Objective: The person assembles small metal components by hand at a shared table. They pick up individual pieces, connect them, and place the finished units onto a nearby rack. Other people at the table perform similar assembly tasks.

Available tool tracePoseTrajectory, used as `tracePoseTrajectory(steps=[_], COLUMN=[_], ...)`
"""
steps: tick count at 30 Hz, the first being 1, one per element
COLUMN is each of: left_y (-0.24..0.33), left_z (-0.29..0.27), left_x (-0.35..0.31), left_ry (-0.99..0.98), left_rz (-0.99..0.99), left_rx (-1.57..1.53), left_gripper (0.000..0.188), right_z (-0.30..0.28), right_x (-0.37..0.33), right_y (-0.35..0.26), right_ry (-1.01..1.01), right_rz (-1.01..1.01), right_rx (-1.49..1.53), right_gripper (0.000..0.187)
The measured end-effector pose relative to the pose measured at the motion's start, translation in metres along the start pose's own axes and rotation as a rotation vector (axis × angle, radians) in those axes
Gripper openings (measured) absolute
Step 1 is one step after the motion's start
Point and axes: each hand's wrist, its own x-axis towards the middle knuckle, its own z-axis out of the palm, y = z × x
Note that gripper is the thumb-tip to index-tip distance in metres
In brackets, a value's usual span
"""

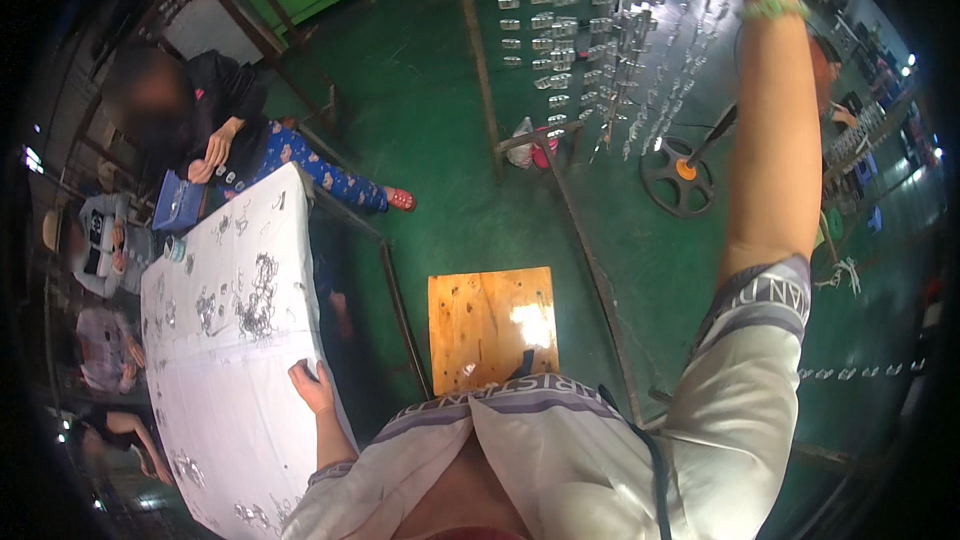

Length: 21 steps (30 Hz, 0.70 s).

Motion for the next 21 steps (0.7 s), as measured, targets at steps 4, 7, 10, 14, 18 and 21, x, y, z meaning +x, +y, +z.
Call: tracePoseTrajectory(steps=[4,7,10,14,18,21], left_y=[-0.012,-0.013,0.002,0.03,0.092,0.116], left_z=[0.012,0.008,0.003,0.001,0.047,0.118], left_x=[0.0,0.0,0.005,0.007,-0.031,-0.105], left_ry=[0.021,0.025,0.052,0.09,0.016,-0.489], left_rz=[0.061,0.058,0.063,0.044,0.133,-0.164], left_rx=[-0.022,0.0,-0.006,0.064,-0.105,-0.262], left_gripper=[0.031,0.029,0.031,0.027,0.031,0.056], right_z=[-0.03,-0.024,-0.022,-0.04,-0.112,-0.079], right_x=[-0.028,-0.105,-0.199,-0.407,-0.642,-0.623], right_y=[0.048,0.044,0.072,0.15,0.187,0.101], right_ry=[0.005,-0.026,0.008,-0.383,-0.639,-0.779], right_rz=[0.023,0.036,0.071,0.47,1.431,1.761], right_rx=[-0.127,-0.133,-0.163,-0.273,-0.357,-0.334], right_gripper=[0.029,0.029,0.022,0.017,0.071,0.086])
